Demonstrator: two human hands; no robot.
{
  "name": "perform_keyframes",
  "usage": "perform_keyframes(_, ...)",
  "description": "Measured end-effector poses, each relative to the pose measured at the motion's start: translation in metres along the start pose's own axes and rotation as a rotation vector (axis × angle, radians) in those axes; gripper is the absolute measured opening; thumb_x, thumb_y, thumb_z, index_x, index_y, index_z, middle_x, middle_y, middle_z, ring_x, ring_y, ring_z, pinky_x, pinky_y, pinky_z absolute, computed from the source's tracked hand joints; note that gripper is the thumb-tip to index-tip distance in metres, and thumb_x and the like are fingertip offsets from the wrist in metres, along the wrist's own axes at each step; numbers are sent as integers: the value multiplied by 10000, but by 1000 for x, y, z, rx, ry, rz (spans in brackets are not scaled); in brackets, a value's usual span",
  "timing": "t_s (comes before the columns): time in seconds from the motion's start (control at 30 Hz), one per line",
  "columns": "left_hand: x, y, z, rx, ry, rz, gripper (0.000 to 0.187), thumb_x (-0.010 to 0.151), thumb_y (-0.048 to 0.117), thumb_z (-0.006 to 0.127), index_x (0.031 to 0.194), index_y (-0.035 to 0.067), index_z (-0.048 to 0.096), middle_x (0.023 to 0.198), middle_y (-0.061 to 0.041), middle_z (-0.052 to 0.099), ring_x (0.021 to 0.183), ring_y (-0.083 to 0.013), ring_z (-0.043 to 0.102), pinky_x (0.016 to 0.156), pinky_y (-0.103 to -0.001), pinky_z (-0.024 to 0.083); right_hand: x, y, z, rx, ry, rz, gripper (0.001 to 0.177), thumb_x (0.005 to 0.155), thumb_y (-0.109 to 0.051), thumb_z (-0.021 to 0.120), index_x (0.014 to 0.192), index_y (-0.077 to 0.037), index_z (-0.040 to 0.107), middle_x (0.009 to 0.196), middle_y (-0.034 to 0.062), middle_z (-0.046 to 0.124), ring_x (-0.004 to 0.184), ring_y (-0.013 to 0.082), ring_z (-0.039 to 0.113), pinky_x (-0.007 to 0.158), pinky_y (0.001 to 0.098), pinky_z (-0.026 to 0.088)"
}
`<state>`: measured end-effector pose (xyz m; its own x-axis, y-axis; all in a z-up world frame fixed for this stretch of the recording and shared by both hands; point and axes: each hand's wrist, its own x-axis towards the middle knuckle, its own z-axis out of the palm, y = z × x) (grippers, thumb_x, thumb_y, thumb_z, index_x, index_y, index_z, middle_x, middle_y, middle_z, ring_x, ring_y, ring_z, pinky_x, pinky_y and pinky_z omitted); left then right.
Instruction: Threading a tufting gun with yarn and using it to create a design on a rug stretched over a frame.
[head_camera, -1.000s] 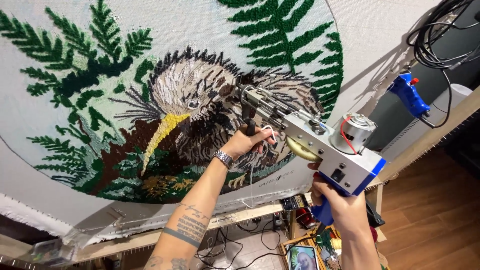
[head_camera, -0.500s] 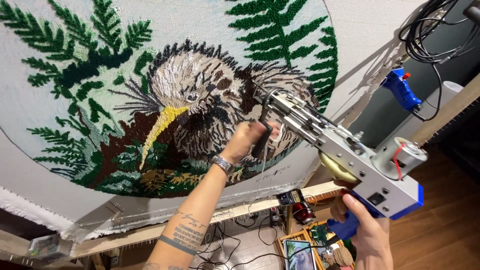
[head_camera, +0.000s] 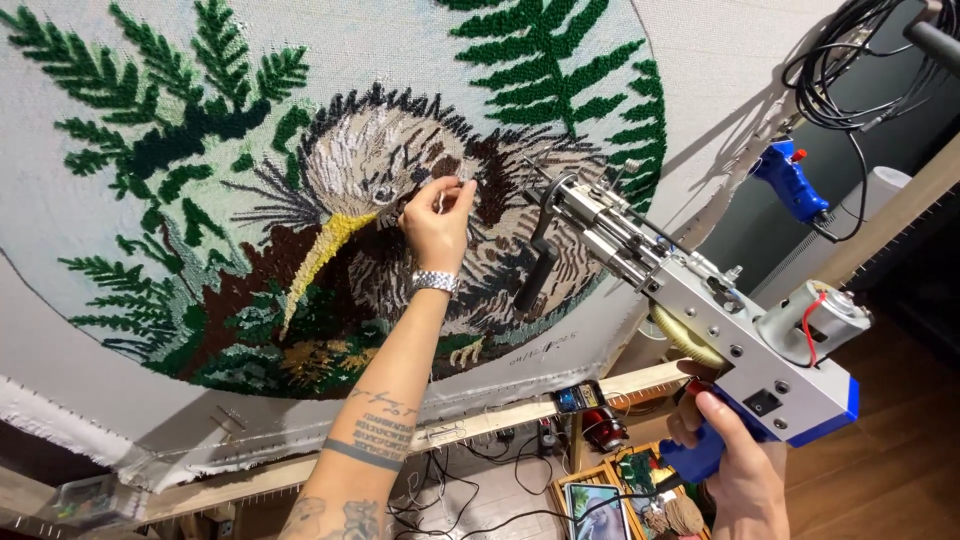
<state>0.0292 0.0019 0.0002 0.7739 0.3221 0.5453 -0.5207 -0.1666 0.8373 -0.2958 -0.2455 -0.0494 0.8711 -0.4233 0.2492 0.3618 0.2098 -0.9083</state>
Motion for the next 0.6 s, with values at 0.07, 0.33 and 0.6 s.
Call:
perform_keyframes(0.07, 2, -1, 3, 45, 5, 21, 195, 913, 269, 779, 1019, 107, 799, 857, -23, 825, 629, -98, 652, 601, -281, 535, -3, -5, 6, -11, 20, -1, 386, 900, -227, 694, 1249, -133, 559, 661, 32, 482, 515, 145, 432, 472, 304, 384)
perform_keyframes(0.33, -7, -24, 8, 45, 0, 210, 135, 992, 174, 631, 880, 141, 699, 770, 13, 715, 652, -83, 586, 657, -266, 495, -5, -9, 12, -16, 85, -7, 440, 891, -189, 702, 1291, -120, 532, 741, 52, 510, 570, 162, 466, 477, 320, 384)
perform_keyframes(0.6, -48, -33, -37, 133, -477, 304, 340, 924, 453, 747, 901, 115, 771, 782, -22, 762, 694, -103, 691, 638, -241, 587, 0, -4, 8, -22, 120, 6, 423, 878, -180, 711, 1256, -147, 523, 756, 56, 528, 573, 176, 471, 471, 327, 385)
